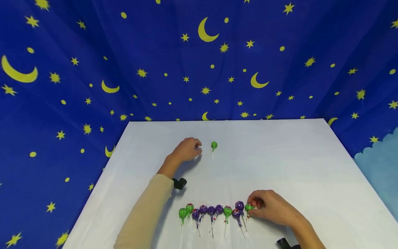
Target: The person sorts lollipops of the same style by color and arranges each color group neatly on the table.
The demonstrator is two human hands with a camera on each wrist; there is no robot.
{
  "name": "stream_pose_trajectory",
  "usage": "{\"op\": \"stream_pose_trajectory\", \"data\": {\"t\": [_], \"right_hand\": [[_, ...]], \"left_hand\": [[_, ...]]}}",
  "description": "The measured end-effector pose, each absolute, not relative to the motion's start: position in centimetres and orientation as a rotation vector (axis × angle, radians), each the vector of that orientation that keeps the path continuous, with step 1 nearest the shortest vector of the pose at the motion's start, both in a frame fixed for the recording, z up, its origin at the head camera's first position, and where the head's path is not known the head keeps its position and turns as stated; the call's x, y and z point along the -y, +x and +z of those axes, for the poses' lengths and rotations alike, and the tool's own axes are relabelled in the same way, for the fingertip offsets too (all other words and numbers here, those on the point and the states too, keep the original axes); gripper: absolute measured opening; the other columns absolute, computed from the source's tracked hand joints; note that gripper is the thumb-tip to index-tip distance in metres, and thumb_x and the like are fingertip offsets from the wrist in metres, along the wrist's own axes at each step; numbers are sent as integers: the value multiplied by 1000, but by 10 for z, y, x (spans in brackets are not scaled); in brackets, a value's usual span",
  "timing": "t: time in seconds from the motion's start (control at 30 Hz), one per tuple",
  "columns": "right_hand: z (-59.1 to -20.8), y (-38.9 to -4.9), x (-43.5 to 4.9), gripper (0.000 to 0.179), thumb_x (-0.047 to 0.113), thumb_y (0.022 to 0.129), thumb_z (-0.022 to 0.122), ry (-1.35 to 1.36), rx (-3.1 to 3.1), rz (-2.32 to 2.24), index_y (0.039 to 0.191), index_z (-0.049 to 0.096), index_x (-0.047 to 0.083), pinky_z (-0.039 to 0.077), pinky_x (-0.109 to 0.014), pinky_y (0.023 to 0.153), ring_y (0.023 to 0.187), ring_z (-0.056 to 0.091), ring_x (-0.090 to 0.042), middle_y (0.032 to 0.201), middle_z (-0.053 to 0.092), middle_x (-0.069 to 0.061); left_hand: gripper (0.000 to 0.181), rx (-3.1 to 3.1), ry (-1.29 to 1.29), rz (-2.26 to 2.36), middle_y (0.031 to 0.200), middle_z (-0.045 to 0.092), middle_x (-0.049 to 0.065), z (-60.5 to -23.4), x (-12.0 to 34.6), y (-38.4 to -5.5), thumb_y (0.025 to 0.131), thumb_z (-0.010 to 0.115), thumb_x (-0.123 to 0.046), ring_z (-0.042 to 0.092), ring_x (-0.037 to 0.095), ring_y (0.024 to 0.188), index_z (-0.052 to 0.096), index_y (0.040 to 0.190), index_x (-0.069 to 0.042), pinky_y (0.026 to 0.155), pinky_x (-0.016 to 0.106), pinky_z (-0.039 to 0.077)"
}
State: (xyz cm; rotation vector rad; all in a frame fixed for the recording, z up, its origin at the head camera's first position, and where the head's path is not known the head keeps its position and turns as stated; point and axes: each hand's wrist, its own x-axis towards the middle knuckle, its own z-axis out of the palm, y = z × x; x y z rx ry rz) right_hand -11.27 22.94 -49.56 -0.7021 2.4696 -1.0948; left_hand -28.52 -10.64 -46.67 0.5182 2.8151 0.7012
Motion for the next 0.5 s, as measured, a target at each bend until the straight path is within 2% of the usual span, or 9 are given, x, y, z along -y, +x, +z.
{"op": "stream_pose_trajectory", "data": {"t": [0.13,0.23,0.4,0.5], "right_hand": [[-495,-114,-228,26,40,79,78,-709,-2484,-1087,94,66,22,44,-25,59,67,52,-6,76,57,10],[-495,-115,-228,26,39,79,78,-717,-2485,-1074,94,66,22,44,-25,59,68,52,-6,76,57,10],[-494,-117,-227,27,39,79,78,-707,-2481,-1072,94,66,22,44,-25,59,68,52,-7,77,57,10],[-495,-116,-226,26,38,79,78,-708,-2475,-1080,94,66,21,44,-25,59,68,52,-7,76,57,10]], "left_hand": [[28,-2803,550,759,95,63,1,-458,120,-270,90,66,-24,56,16,82,68,113,-8,77,35,46],[27,-2769,572,826,92,62,-2,-454,131,-257,91,66,-24,56,14,77,69,112,-8,72,33,46],[29,-2716,610,918,95,63,-2,-451,144,-239,92,67,-24,57,13,81,68,115,-7,69,32,48],[31,-2680,629,954,103,65,2,-450,148,-230,92,67,-24,59,15,88,66,117,-6,72,33,48]]}}
